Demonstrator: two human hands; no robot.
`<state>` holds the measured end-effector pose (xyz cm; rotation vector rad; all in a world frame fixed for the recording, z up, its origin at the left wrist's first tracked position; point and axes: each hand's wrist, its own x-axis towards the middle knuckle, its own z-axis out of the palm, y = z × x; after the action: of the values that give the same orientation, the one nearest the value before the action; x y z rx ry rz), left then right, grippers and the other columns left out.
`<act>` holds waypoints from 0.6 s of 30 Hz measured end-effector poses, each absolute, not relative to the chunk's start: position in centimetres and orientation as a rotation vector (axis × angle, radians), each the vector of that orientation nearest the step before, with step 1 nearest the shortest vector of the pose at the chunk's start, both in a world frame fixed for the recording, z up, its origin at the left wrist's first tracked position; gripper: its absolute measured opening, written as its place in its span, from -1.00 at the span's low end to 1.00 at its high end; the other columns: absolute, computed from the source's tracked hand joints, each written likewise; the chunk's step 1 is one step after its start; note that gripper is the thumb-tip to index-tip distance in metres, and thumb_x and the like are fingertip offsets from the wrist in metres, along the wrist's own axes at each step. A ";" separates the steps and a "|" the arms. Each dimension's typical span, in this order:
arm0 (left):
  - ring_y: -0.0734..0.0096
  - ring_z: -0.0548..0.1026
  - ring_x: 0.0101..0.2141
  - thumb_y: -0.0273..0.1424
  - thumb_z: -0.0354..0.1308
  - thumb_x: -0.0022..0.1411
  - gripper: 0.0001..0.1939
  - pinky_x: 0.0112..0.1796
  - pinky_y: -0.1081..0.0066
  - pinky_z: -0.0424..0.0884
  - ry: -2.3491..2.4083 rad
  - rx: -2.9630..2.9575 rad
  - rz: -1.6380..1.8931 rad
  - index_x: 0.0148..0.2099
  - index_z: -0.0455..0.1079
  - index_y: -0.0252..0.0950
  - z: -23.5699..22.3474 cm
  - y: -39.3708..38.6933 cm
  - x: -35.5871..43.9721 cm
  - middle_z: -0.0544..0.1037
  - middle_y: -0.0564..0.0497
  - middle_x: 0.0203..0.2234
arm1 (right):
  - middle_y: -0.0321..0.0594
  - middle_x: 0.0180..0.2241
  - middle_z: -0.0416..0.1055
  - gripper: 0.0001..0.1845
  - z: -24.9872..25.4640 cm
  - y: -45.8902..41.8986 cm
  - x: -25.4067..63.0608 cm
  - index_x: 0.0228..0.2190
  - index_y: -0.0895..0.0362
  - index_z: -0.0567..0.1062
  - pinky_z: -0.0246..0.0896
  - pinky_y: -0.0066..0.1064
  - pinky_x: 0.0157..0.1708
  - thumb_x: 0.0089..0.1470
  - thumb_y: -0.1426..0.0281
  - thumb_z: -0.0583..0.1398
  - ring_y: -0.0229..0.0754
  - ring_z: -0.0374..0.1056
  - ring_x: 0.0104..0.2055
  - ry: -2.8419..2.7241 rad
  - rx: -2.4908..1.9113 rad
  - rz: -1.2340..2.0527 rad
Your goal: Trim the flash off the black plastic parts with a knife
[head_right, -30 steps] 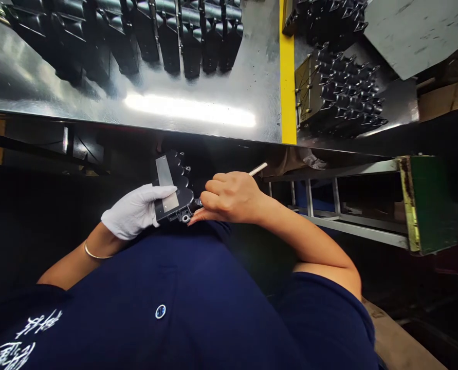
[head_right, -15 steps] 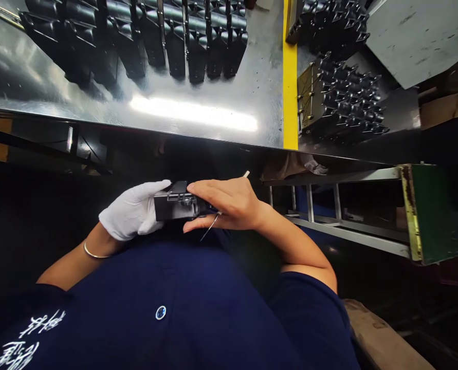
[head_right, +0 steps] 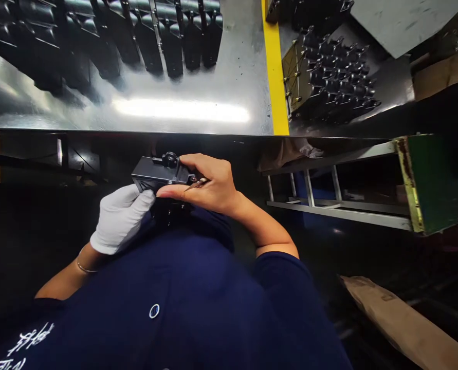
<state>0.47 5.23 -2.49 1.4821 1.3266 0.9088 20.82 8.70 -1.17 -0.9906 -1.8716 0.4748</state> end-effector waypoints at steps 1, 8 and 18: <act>0.32 0.56 -0.46 -0.12 0.19 0.21 -0.68 -0.40 0.40 0.49 1.335 1.472 0.927 -0.27 0.60 -0.27 -2.5 5.1 0.5 0.65 0.00 -0.46 | -0.20 -0.37 0.57 -0.47 -1.2 8.8 20.8 -0.25 0.19 0.56 0.42 -0.44 -0.34 -0.07 -0.01 0.34 -0.26 0.47 -0.41 -1.863 -0.995 0.503; 0.36 0.59 -0.45 -0.24 0.26 0.20 -0.80 -0.39 0.44 0.53 1.207 1.497 1.123 -0.28 0.62 -0.26 -2.6 4.8 0.8 0.68 0.02 -0.42 | -0.16 -0.26 0.57 -0.36 -1.3 9.0 21.2 -0.17 0.19 0.54 0.42 -0.46 -0.30 -0.09 -0.08 0.32 -0.23 0.49 -0.28 -1.816 -0.882 0.796; 0.24 0.61 -0.42 -0.04 0.29 0.10 -0.61 -0.36 0.37 0.54 1.381 1.328 1.065 -0.29 0.61 -0.29 -2.9 4.9 0.7 0.67 -0.03 -0.43 | -0.20 -0.25 0.55 -0.32 -2.2 8.5 21.4 -0.06 0.14 0.53 0.26 -0.50 -0.53 -0.06 -0.09 0.30 -0.38 0.29 -0.53 -1.723 -1.003 0.995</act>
<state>0.73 4.93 -2.86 1.3279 1.3812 1.0648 21.36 8.53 -2.19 -1.0033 -1.7234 0.9954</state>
